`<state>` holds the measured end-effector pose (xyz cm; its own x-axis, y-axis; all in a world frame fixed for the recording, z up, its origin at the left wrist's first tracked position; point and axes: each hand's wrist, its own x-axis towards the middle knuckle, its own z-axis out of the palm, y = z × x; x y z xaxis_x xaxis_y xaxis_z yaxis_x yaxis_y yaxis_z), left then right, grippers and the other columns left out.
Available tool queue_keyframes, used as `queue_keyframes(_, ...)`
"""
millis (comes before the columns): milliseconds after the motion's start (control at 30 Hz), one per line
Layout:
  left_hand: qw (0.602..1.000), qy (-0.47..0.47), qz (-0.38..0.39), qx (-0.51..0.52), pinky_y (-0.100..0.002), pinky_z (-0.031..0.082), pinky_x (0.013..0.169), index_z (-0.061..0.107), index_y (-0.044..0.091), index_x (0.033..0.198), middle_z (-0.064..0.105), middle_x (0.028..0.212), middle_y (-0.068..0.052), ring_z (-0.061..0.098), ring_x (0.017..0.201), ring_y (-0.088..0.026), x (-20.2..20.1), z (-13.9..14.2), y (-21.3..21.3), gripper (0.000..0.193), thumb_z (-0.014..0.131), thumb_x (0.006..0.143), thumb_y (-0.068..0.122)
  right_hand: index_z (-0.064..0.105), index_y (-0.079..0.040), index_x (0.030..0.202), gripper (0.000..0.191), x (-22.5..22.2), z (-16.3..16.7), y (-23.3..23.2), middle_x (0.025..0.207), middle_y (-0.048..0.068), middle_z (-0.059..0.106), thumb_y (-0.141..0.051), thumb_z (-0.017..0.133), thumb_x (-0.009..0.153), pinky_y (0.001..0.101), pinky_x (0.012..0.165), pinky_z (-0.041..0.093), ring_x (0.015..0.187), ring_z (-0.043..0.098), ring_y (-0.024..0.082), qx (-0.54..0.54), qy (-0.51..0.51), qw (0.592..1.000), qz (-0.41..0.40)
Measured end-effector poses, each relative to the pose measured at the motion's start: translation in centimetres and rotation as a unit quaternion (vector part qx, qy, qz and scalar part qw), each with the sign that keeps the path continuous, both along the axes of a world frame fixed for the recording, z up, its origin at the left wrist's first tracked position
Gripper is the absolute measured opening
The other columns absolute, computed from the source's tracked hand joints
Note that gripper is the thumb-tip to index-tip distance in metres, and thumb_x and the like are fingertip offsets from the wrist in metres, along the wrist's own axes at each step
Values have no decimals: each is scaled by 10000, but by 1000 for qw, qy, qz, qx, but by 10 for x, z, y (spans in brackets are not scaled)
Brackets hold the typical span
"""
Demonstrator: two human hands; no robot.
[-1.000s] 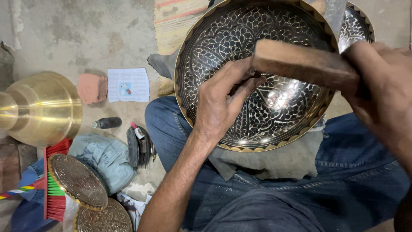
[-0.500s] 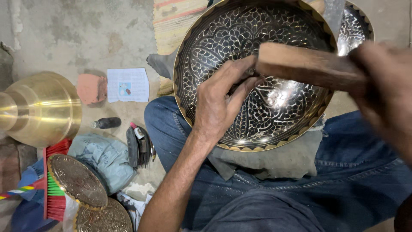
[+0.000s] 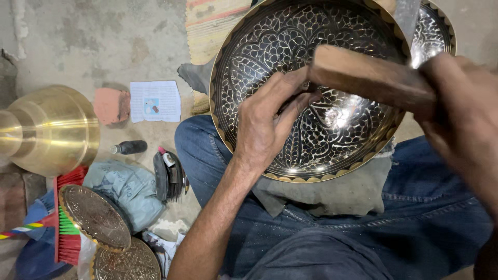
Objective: The person sits cross-legged on the floor and uses a wooden mallet to repeatedly strike a small metal punch held against the surface of a large brass plate. The person works on the intricate patterned surface, moving the punch to different spots and striking it to emboss or refine the design.
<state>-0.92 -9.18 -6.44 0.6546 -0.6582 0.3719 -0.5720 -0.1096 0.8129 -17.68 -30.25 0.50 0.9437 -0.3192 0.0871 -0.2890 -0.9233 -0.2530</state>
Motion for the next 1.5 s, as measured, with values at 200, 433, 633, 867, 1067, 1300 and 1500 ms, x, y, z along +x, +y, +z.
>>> queue_keyframes(200,1000,-7,-6,-16,-231,666,759,636,159,1378,724,1028,7,744,904,-86,-1,2,1,360,730,1031,154,535,-5,1182,334,12,15,12,911,147,643,-37,734,916,362,705,564,784,670,222,15,15,1000,12)
queue_keyframes(433,1000,-16,-1,2,-226,653,744,620,169,1405,698,1003,20,716,867,-69,0,1,2,392,731,1029,180,579,-8,1137,395,2,9,15,885,145,666,-23,784,800,370,719,565,761,681,243,-115,39,993,13)
queue_keyframes(633,1000,-27,4,1,-211,642,729,621,162,1413,674,979,24,709,808,-59,-2,0,3,395,729,1034,178,584,-3,1068,276,4,22,25,832,149,659,-36,796,895,370,654,540,701,678,258,-96,55,994,-9)
queue_keyframes(867,998,47,-13,-41,-240,679,826,645,129,1375,711,1106,-9,750,978,-112,-3,20,3,356,701,1028,77,592,6,1143,342,-4,20,24,856,167,692,-2,784,860,377,673,576,739,711,259,-71,42,996,-36)
queue_keyframes(1067,976,95,160,-116,-241,637,820,683,78,1324,746,1169,-68,772,993,-139,-19,46,43,338,760,1002,4,544,36,1311,360,-13,0,24,1014,164,677,-64,777,1057,307,732,555,842,690,189,180,-120,966,-141)
queue_keyframes(1300,972,76,190,-115,-272,655,794,707,47,1264,762,1081,-93,770,957,-146,-43,21,58,304,763,968,8,532,44,1208,319,-3,-46,5,1103,137,703,-72,796,1072,286,855,570,958,697,156,292,-201,922,-153)
queue_keyframes(1500,974,10,207,-93,-257,629,751,705,12,1202,742,1033,-102,758,896,-158,-45,6,55,293,792,923,-13,524,68,1261,434,-3,-55,8,1129,153,688,-67,834,989,297,886,564,1001,680,184,246,-200,938,-139)
